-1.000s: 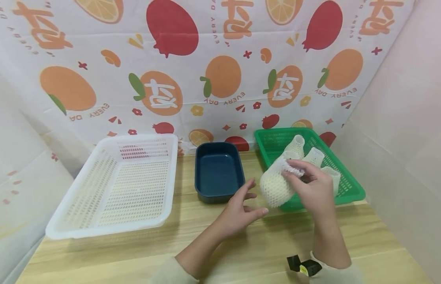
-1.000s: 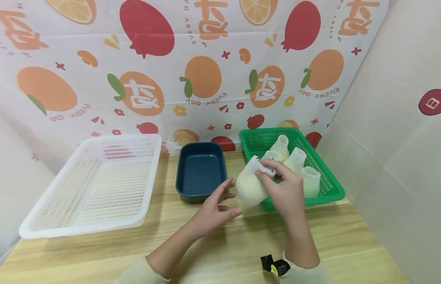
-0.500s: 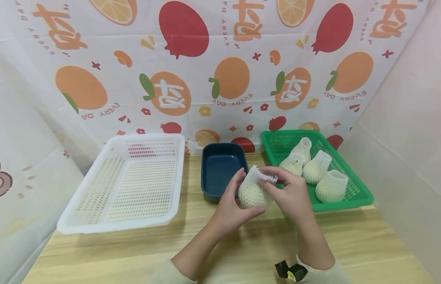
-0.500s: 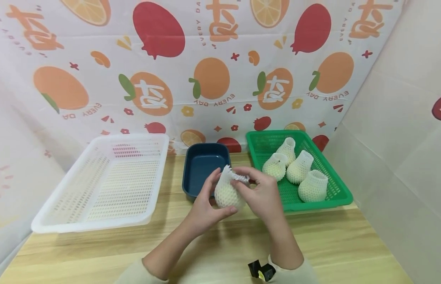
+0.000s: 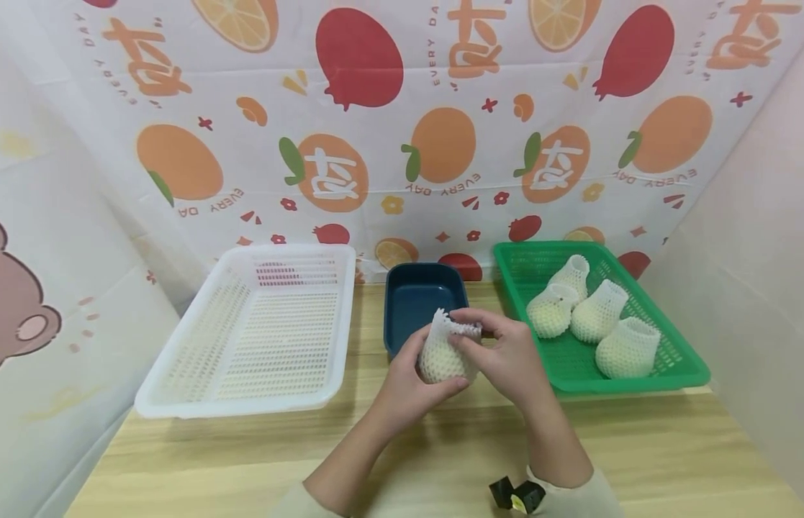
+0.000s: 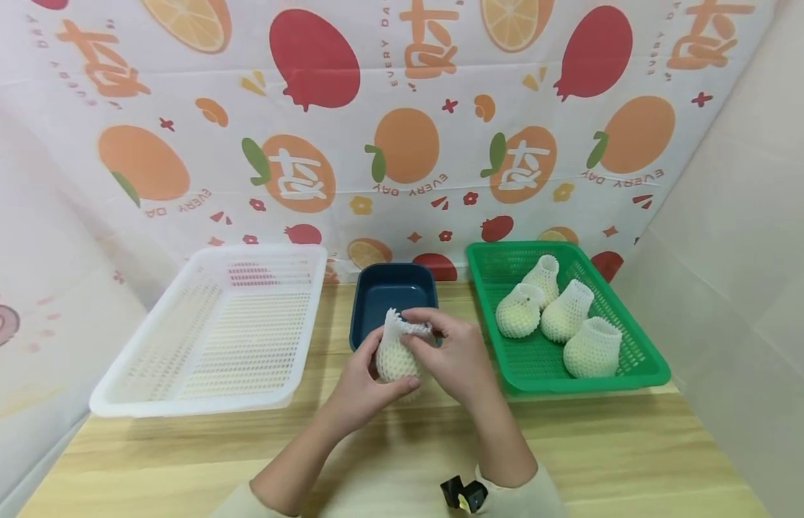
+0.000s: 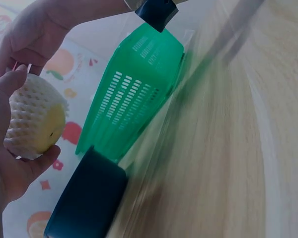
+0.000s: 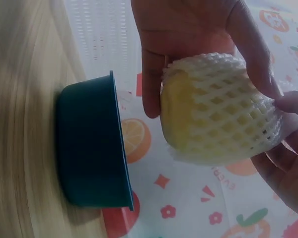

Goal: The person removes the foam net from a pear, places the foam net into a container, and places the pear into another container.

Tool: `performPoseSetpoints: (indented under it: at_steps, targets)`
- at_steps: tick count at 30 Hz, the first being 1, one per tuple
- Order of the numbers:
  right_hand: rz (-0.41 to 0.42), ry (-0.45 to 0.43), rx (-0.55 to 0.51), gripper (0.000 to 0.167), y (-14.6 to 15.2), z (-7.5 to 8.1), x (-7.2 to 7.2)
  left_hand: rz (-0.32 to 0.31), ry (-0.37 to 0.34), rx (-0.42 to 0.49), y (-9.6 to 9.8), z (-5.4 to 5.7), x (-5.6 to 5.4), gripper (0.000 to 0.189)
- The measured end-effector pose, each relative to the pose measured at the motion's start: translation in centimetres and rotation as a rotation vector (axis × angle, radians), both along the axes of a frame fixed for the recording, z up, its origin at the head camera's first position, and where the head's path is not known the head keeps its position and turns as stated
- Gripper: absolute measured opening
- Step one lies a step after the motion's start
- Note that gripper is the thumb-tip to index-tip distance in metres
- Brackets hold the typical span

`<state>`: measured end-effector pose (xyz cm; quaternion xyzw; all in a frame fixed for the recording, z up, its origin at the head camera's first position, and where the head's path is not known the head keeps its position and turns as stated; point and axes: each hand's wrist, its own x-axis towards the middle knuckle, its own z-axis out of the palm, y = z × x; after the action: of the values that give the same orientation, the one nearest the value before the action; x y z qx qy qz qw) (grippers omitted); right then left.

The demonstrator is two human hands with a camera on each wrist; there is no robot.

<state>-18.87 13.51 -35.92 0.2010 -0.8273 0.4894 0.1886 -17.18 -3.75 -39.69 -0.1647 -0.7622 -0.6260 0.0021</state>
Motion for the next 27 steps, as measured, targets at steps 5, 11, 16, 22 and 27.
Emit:
performPoseSetpoints:
  at_steps: [5,11,16,22,27]
  targets:
    - [0.040,-0.061,0.077,0.033,0.0,-0.1,-0.2,-0.008,0.011,-0.026,-0.8,-1.2,-0.4,0.074]
    - [0.181,-0.214,0.168,0.052,0.4,-0.5,-0.6,-0.029,-0.001,-0.045,-2.0,-3.2,-1.1,0.075]
    - [0.286,-0.311,0.223,0.058,1.1,-1.4,-1.0,-0.071,-0.017,-0.064,-2.5,-4.2,-1.3,0.079]
    - [0.355,-0.305,0.281,0.033,1.7,-2.4,-1.6,-0.124,-0.028,-0.109,-3.1,-5.3,-1.5,0.073]
    - [0.341,-0.288,0.356,0.019,1.6,-3.0,-2.0,-0.142,-0.003,-0.134,-3.1,-6.1,-1.9,0.066]
